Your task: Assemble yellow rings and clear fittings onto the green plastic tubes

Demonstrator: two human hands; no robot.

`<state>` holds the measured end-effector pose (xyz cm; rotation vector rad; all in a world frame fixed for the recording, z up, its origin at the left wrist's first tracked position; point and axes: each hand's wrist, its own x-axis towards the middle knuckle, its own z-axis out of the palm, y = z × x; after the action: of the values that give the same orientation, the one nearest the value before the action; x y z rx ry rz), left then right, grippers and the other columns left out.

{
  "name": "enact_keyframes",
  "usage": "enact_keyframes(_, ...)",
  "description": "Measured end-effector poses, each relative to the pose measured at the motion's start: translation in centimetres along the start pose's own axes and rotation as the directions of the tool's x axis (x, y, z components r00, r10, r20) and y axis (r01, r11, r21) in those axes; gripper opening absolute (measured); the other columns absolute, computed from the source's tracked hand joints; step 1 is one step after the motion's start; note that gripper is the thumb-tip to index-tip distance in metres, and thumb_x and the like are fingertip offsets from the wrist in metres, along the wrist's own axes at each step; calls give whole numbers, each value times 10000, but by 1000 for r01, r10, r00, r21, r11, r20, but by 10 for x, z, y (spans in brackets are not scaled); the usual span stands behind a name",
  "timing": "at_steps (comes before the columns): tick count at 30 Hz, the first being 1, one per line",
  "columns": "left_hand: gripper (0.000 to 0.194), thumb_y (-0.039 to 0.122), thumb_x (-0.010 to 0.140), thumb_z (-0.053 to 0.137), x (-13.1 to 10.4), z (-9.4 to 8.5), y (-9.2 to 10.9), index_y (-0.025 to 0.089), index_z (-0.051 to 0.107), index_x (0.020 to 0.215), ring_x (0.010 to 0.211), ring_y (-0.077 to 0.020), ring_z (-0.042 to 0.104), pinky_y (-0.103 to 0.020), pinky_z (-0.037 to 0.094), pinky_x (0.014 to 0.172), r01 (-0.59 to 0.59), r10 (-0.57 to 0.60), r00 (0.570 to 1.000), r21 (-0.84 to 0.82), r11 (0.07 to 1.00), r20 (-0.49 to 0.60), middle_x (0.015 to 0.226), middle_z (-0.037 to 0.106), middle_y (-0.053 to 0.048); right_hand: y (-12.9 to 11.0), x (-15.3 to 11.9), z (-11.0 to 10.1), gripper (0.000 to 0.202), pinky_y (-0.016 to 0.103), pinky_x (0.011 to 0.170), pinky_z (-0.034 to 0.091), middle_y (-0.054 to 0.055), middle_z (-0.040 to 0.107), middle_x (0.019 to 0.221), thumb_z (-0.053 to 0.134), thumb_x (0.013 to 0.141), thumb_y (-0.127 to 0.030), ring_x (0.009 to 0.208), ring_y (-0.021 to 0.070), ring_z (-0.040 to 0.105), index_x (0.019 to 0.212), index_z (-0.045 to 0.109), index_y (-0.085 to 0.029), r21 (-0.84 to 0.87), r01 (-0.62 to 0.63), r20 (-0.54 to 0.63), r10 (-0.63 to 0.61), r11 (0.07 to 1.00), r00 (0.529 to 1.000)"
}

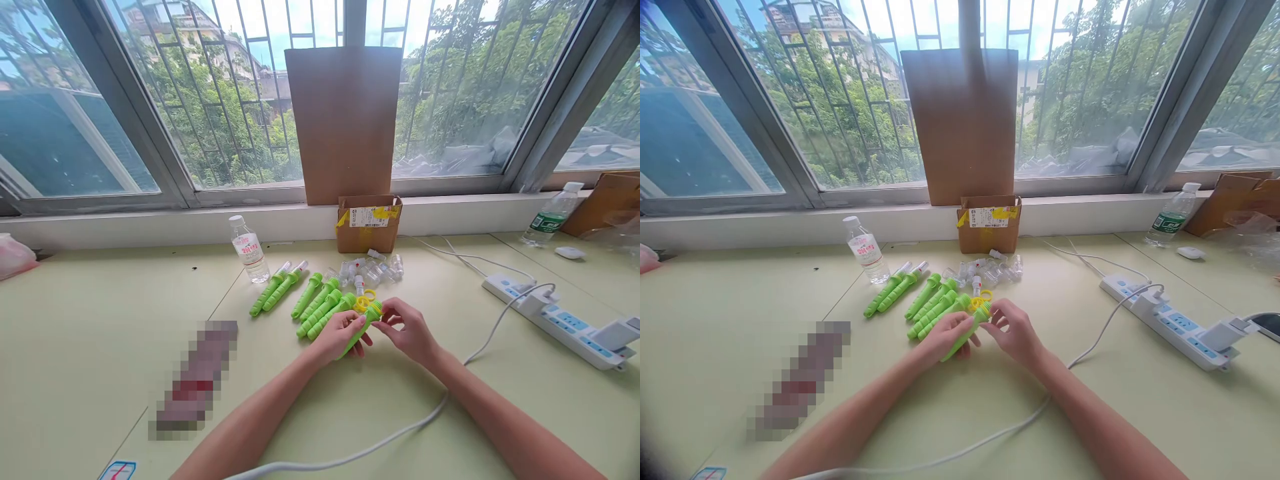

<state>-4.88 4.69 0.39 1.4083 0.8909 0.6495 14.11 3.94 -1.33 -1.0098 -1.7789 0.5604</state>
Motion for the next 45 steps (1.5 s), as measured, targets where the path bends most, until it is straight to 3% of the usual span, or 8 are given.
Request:
enact_keyframes(6,463,591,841,409,2,-1,-3,149,544,833,420,-84,522,-200,367,393,-19,17,1000,112,994,17,709,650,-34,6,-2,2,116,297,591,559,8,551,762,622,808,-252,632,133,554,805,518,-202,-22,4,-13,-4,1000,1000)
enact_keyframes(11,388,533,762,586,-1,2,-2,193,467,907,369,-72,431,-182,309,354,-11,25,997,188,982,-69,565,579,47,2,-1,4,105,288,589,562,24,558,801,603,822,-255,654,134,556,779,527,-198,5,29,-26,-29,1000,999)
enact_keyframes(16,370,469,738,637,0,3,-1,197,428,877,367,-77,472,-181,338,356,3,4,998,99,995,-68,627,637,17,-2,0,4,96,291,591,571,24,560,811,617,811,-240,649,130,559,791,533,-198,2,24,-48,-24,1000,999)
enact_keyframes(24,349,490,766,603,-1,2,3,155,540,843,474,-109,592,-189,401,403,-19,21,998,37,999,-63,798,686,-63,-6,0,0,92,300,580,581,36,569,872,623,799,-234,659,131,582,841,548,-200,11,14,-7,-14,1000,1000)
enact_keyframes(31,442,561,819,490,-1,0,5,136,588,896,483,-93,574,-192,399,422,-30,30,999,5,1000,30,826,679,-74,-4,2,-1,140,291,592,589,29,577,888,637,794,-263,702,140,616,886,548,-207,38,11,18,-12,999,1000)
enact_keyframes(34,436,569,830,462,-1,-2,5,144,562,822,403,-55,481,-169,334,372,-28,27,999,22,999,43,698,629,-18,-4,1,-1,174,295,604,591,23,585,870,652,786,-273,694,138,620,905,543,-208,49,18,37,-20,999,999)
enact_keyframes(40,392,503,738,633,0,-1,1,191,454,894,318,-45,393,-152,239,304,15,-12,999,68,998,-41,552,553,66,-2,1,2,74,305,602,588,46,599,915,569,845,-276,680,131,604,841,550,-205,25,64,-21,-64,998,998)
enact_keyframes(45,368,441,688,696,0,0,0,181,459,797,366,-63,480,-165,326,330,-21,25,996,49,999,-88,638,622,22,-2,0,2,91,320,608,595,56,605,926,562,856,-295,685,138,603,850,577,-205,6,86,-27,-86,996,996)
